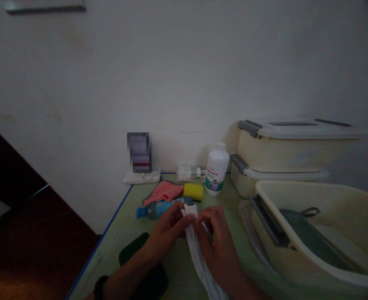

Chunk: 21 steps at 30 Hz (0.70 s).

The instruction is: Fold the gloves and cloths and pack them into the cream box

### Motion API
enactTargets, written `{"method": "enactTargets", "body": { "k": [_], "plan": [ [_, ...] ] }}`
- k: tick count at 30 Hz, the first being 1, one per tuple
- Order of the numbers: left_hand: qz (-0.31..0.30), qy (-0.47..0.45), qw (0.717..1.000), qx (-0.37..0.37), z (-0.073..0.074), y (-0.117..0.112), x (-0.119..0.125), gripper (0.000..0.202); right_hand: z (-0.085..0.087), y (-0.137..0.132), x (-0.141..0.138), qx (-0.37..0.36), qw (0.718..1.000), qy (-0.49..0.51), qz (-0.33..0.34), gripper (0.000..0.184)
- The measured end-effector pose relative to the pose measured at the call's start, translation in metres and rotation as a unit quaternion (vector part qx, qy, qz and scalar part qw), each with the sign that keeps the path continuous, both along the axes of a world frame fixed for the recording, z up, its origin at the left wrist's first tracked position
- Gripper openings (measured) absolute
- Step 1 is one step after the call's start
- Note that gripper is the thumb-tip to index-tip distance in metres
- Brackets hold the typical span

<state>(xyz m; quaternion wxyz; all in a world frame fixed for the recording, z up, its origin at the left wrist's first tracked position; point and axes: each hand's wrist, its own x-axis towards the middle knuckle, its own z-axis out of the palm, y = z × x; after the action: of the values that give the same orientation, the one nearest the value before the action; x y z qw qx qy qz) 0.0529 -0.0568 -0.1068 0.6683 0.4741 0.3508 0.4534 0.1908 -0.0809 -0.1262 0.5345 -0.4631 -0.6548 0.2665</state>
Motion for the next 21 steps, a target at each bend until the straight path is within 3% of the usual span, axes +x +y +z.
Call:
{"method": "enactTargets", "body": {
  "k": [4, 7, 13, 18, 21],
  "plan": [
    [-0.016, -0.004, 1.000, 0.011, 0.005, 0.000, 0.000, 0.029, 0.006, 0.003, 0.004, 0.002, 0.999, -0.034, 0.023, 0.013],
    [0.011, 0.032, 0.999, 0.021, 0.007, -0.002, -0.002, 0.026, 0.006, 0.000, 0.004, -0.019, 0.998, -0.024, 0.058, 0.012],
    [0.040, 0.074, 0.996, 0.040, 0.004, -0.001, -0.005, 0.022, 0.006, 0.002, 0.006, 0.009, 0.997, -0.065, 0.042, 0.008],
    [0.061, -0.005, 0.998, 0.005, 0.001, 0.004, -0.007, 0.019, 0.011, 0.010, 0.010, -0.060, 0.995, 0.070, 0.032, 0.015],
    [0.096, -0.063, 0.992, -0.049, 0.002, 0.006, -0.008, 0.014, 0.010, 0.009, 0.010, -0.183, 0.957, 0.222, 0.038, 0.023]
  ]
}}
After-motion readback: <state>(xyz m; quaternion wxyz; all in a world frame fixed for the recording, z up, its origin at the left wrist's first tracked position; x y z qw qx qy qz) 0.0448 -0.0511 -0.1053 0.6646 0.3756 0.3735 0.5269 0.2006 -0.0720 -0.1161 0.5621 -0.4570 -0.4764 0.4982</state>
